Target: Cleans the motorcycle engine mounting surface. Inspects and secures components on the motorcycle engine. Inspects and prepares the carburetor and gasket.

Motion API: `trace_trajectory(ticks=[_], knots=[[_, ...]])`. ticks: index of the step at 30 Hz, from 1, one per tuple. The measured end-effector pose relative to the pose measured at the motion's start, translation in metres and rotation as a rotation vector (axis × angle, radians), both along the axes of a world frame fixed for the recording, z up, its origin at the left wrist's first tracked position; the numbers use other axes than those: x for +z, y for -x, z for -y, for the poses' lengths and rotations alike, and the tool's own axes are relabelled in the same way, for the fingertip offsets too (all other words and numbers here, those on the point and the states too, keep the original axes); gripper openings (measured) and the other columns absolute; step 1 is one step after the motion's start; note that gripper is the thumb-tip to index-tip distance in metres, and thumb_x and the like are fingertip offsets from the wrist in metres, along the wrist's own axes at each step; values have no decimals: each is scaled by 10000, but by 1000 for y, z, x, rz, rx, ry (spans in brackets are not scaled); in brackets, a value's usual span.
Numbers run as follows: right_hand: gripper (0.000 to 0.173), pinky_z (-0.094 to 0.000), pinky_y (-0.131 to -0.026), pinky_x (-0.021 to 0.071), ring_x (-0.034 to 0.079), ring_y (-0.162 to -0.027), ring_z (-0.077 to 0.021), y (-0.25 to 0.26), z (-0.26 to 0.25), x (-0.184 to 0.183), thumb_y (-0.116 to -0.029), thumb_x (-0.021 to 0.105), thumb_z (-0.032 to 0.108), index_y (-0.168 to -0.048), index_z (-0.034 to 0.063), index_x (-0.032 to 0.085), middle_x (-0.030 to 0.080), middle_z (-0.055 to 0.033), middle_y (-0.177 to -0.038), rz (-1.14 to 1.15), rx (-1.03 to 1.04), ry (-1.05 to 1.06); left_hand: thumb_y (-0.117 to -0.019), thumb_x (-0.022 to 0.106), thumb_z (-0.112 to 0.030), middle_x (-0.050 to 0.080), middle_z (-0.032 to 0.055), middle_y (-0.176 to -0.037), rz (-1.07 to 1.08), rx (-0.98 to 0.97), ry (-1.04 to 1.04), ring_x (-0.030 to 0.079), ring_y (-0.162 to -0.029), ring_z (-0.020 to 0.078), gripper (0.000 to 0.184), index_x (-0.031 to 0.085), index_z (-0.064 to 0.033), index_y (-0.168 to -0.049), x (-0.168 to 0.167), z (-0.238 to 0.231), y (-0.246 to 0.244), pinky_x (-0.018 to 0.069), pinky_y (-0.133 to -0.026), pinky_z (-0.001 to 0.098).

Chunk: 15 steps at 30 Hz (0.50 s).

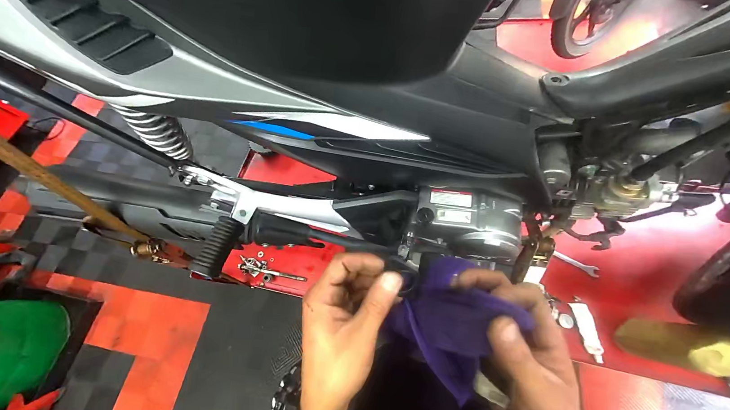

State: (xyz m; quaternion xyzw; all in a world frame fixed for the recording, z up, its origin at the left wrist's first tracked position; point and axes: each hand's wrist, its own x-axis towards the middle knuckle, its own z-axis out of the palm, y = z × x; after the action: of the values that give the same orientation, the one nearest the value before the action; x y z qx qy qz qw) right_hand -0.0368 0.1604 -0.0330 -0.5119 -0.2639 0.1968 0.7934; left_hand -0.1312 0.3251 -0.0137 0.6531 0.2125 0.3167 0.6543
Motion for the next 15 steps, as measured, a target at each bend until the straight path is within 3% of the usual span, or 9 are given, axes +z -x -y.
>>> trace_trajectory(ticks=[3, 6, 9, 15], knots=[[172, -340, -864, 607, 649, -1108, -211, -2, -16, 1, -998, 669, 226, -1147, 142, 653, 635, -80, -1236, 111, -30, 89, -953, 719, -221, 698, 26, -864, -50, -36, -130, 678, -737, 138, 146, 709, -105, -1042, -3, 3, -3, 609, -676, 278], [168, -334, -776, 623, 675, -968, -188, -2, -29, 0, -952, 695, 98, -1119, 101, 677, 665, -63, -1094, 159, -67, 193, -965, 696, -184, 691, 20, -849, -73, -80, -169, 663, -720, 131, 111, 711, -99, -1034, -6, 4, -6, 594, -653, 264], [167, -323, -698, 626, 683, -843, -182, -2, -32, 1, -942, 696, 62, -1105, 91, 671, 679, -65, -1009, 103, -43, 217, -975, 680, -187, 685, 36, -837, -94, -111, -120, 653, -713, 136, 121, 714, -87, -1033, -7, -1, -5, 580, -649, 266], [131, -323, -699, 636, 695, -842, -176, 16, -30, -10, -934, 717, 86, -1057, 109, 679, 691, -47, -1014, 46, -68, 291, -1002, 642, -180, 677, 69, -863, -52, -62, 35, 663, -744, 155, 138, 688, -69, -1070, -11, -1, -7, 594, -669, 286]])
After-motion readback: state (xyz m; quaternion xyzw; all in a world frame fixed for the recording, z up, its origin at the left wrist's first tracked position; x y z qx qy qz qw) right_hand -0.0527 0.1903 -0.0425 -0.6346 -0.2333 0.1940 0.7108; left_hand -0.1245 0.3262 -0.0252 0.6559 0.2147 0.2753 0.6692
